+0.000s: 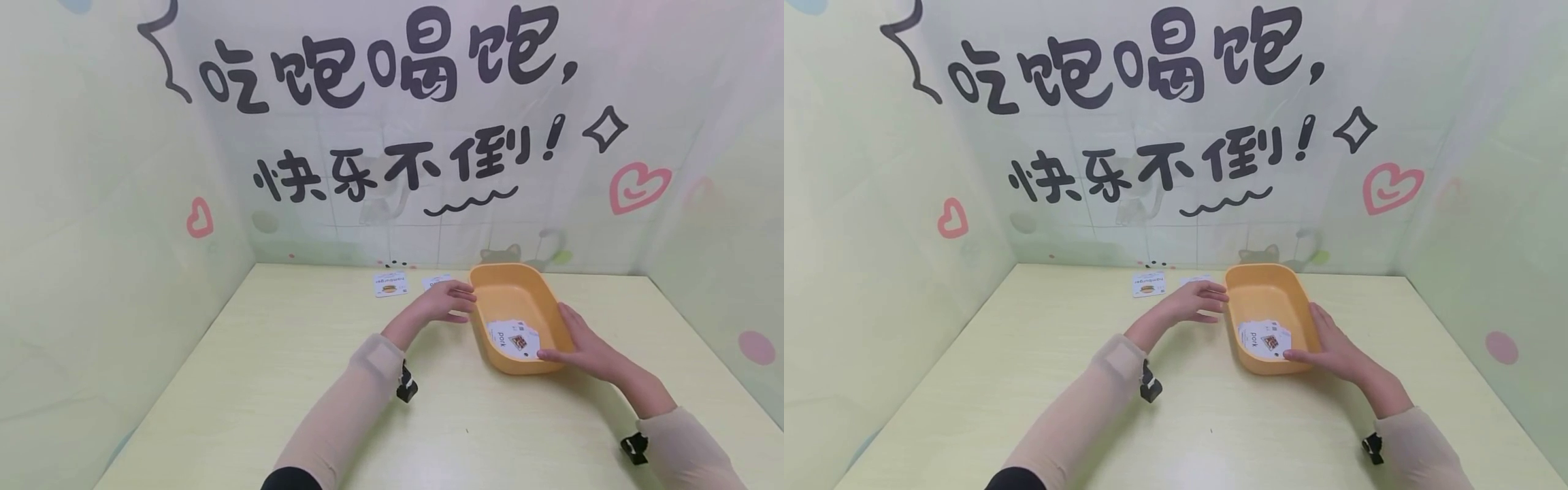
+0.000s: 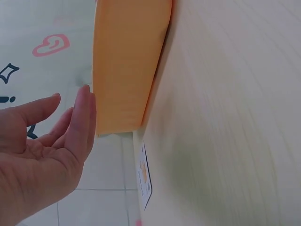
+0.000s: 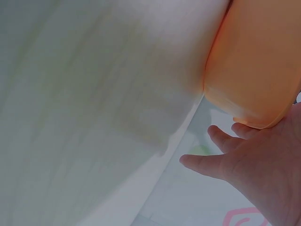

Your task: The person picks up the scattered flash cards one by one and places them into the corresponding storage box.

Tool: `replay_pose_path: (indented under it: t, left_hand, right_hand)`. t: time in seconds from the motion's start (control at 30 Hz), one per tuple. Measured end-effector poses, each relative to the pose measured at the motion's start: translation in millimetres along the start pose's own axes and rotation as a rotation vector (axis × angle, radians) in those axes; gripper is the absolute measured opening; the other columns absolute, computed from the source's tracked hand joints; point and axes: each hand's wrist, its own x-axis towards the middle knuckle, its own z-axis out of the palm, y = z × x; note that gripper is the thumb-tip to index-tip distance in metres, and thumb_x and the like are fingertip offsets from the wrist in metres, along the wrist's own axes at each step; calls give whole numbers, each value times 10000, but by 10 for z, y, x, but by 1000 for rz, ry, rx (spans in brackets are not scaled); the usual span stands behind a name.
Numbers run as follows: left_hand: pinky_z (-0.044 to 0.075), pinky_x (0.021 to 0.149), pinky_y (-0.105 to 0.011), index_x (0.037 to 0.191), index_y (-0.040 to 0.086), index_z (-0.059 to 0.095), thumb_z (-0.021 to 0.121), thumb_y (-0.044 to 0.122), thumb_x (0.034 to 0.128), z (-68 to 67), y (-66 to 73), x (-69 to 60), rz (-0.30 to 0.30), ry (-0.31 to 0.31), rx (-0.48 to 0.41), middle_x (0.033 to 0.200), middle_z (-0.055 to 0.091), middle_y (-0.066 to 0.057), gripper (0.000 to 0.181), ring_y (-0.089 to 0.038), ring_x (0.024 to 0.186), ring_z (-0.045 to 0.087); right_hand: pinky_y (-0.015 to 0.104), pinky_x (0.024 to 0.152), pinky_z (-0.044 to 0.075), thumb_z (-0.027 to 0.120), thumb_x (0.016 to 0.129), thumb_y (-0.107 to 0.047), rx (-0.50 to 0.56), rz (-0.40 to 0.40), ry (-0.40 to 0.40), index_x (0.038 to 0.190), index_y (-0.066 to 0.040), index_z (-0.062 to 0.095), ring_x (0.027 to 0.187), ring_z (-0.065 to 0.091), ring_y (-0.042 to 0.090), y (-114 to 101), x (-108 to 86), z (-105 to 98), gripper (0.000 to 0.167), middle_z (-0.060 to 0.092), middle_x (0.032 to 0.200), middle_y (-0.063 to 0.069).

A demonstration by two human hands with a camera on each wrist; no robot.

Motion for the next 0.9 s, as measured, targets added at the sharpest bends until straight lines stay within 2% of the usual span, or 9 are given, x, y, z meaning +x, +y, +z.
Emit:
replay_pose_path:
  t: [0.13, 0.47, 0.57, 0.73, 0.9]
  left_hand:
    - [594, 949, -372, 1411, -33, 476, 553, -11, 975, -97, -27, -20, -2, -3, 26, 1423, 551, -226, 443, -372, 1274, 578]
    - [570, 994, -378, 1416, 1, 492, 536, 54, 1005, -375, -97, -40, -43, 62, 26, 1423, 567, -195, 417, -342, 1279, 584]
    - [560, 1011, -387, 1421, -4, 486, 541, 87, 1009, -454, -103, -44, -49, 89, 56, 1417, 569, -198, 425, -344, 1285, 579]
    - [529, 1057, -397, 1414, -14, 493, 539, 103, 1010, -595, -158, -16, -53, 140, 164, 1413, 565, -203, 423, -338, 1294, 567]
    - [500, 1084, -423, 1369, -9, 537, 564, 129, 989, -761, -264, 5, -42, 263, 380, 1403, 570, -197, 405, -335, 1271, 568]
  right_hand:
    - [773, 1117, 187, 742, 832, -406, 1, 1, 0, 1548, 99, -8, 1440, 116, 589, 0, -1, 4, 1153, 58, 1592, 377]
    - [776, 1113, 194, 744, 832, -400, 5, -3, 1, 1546, 104, -2, 1435, 126, 591, -15, -2, -3, 1149, 62, 1589, 379]
    - [774, 1114, 196, 739, 834, -408, 0, 4, -2, 1549, 96, -7, 1435, 130, 589, -11, 1, -4, 1150, 62, 1591, 375]
    - [773, 1116, 196, 740, 834, -409, 0, 9, -1, 1550, 96, -2, 1434, 134, 590, -3, 0, -3, 1148, 63, 1592, 373]
    - [771, 1119, 193, 741, 834, -405, 4, 5, 0, 1550, 95, -3, 1437, 129, 587, 0, 1, -1, 1147, 60, 1594, 371]
